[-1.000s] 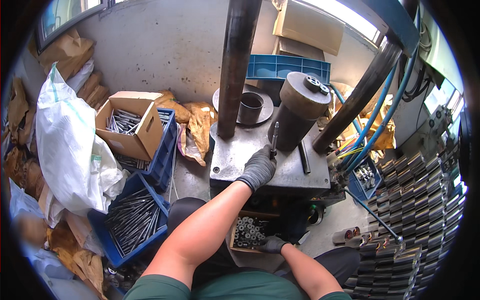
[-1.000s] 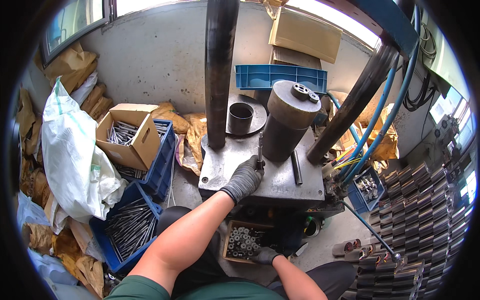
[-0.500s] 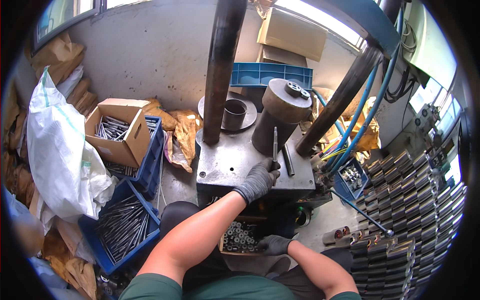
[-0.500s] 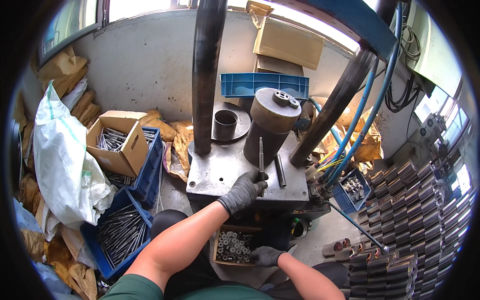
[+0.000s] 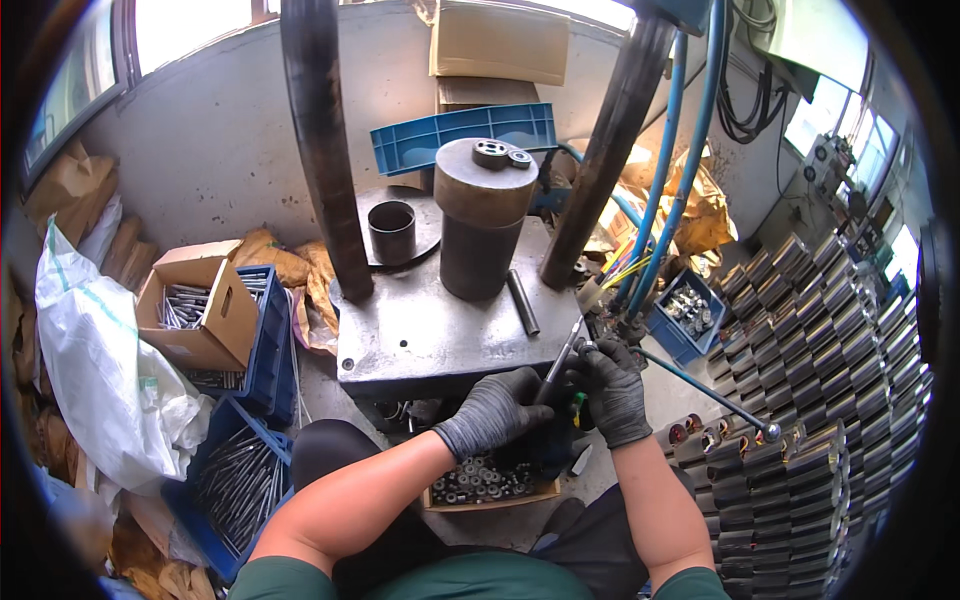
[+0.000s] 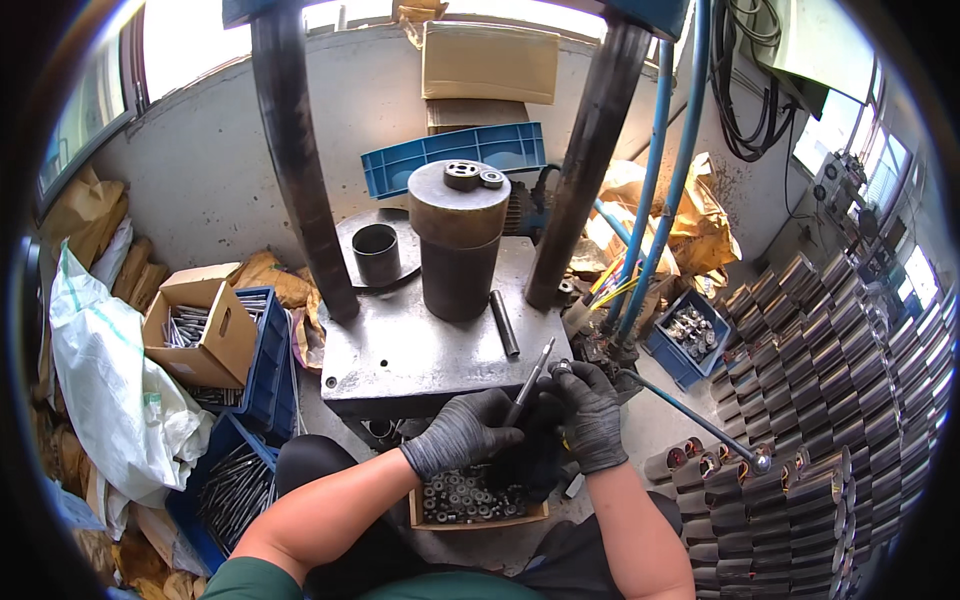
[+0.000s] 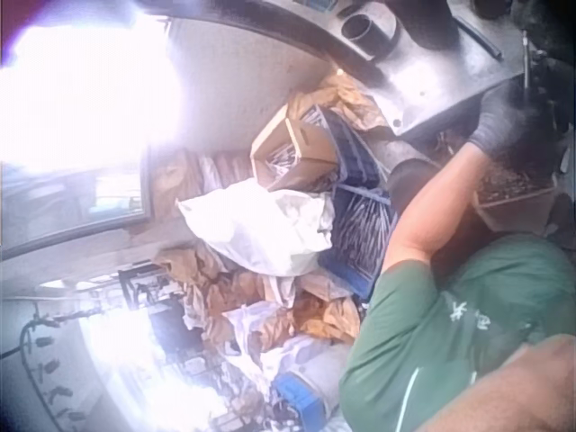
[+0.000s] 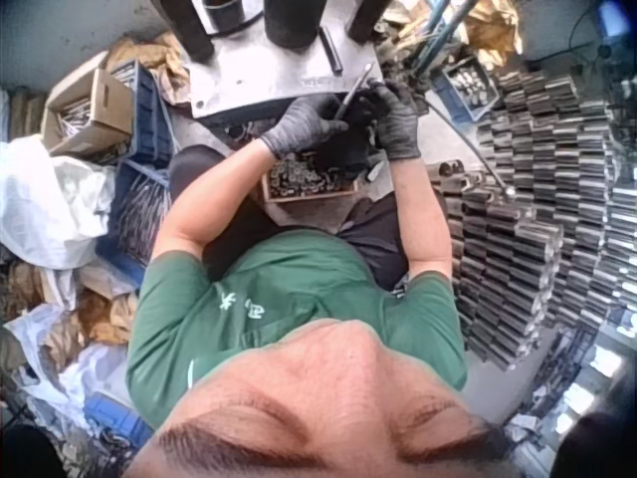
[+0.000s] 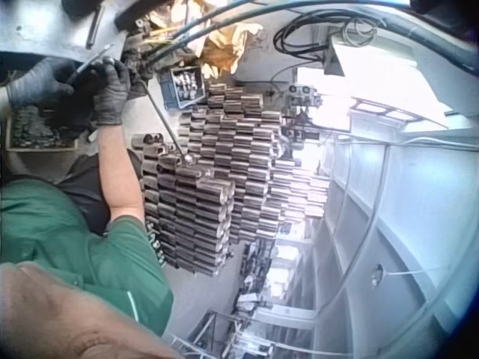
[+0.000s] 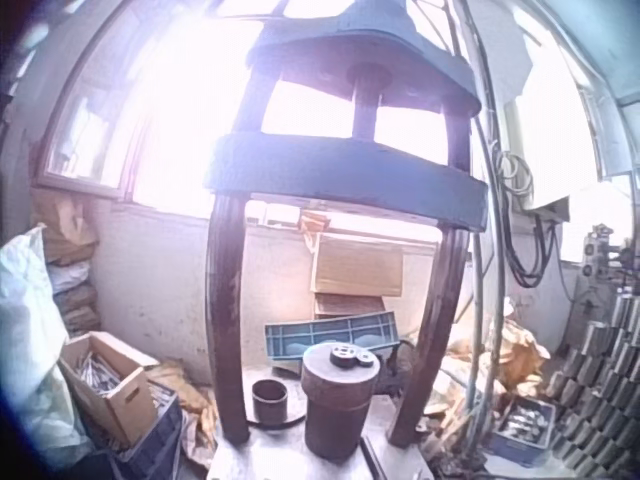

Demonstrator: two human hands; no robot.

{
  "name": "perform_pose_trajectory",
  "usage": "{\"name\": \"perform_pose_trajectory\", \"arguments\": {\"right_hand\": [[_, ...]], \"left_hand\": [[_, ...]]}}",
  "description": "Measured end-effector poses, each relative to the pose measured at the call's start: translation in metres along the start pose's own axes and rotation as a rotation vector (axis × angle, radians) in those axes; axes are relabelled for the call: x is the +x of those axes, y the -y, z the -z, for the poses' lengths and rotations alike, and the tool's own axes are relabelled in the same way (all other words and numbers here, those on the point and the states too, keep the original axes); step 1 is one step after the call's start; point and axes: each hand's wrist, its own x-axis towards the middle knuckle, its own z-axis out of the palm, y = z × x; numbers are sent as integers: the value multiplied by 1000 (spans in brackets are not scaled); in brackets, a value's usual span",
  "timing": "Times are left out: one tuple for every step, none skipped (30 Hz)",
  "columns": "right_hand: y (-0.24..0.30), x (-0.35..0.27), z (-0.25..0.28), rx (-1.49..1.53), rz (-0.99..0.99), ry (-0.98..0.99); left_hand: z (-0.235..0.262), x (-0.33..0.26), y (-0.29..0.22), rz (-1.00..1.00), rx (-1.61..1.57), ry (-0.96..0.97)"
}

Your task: Operating a mechanical press to assemble metal components and cleaning parts with a cloth.

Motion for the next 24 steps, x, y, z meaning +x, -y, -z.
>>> {"name": "perform_pose_trajectory", "arguments": {"right_hand": [[-5,4,5,129,8,-30],[-8,8,11,257,18,-59],[-9,10,15,279,14,-55],[-8,11,17,283,12,-59],[-6,12,18,268,51,-43],[-6,13,19,251,90,-27],[-7,13,20,252,88,-30],[-8,12,22,218,111,0],[-8,10,22,184,133,32],[-8,8,23,184,131,29],[-6,5,24,109,162,33],[-5,3,23,36,192,38],[-3,0,21,38,190,37],[0,-2,18,66,177,16],[3,-4,16,93,164,-8],[4,-4,14,94,162,-11],[6,-4,11,133,53,-74],[6,-4,10,173,-55,-138],[4,-4,11,175,-57,-140],[0,-3,12,150,-140,-92],[-3,-2,13,124,-223,-43],[-4,-4,13,125,-225,-44],[-5,-7,11,115,-159,-7],[-5,-10,9,105,-95,31]], "left_hand": [[-1,0,-3,-1,104,23],[-3,2,-5,-3,206,45],[-5,3,-5,0,209,51],[-7,4,-5,-17,287,64],[-9,4,-5,-35,365,76],[-11,6,-4,-33,364,80],[-13,7,-4,-24,383,89],[-14,8,-3,-16,402,97],[-16,9,-2,-14,402,100],[-17,10,0,-21,383,92],[-18,11,1,-27,365,83],[-19,11,2,-24,365,85],[-19,12,3,-42,356,86],[-20,12,5,-59,347,87],[-22,13,5,-57,346,91],[-23,13,6,-53,322,102],[-25,14,7,-49,298,113],[-25,14,8,-47,298,116],[-25,13,8,-61,296,113],[-25,13,9,-74,294,110],[-25,14,9,-73,293,112],[-24,14,10,-76,287,117],[-24,15,10,-79,280,121],[-24,14,10,-76,281,120]]}}
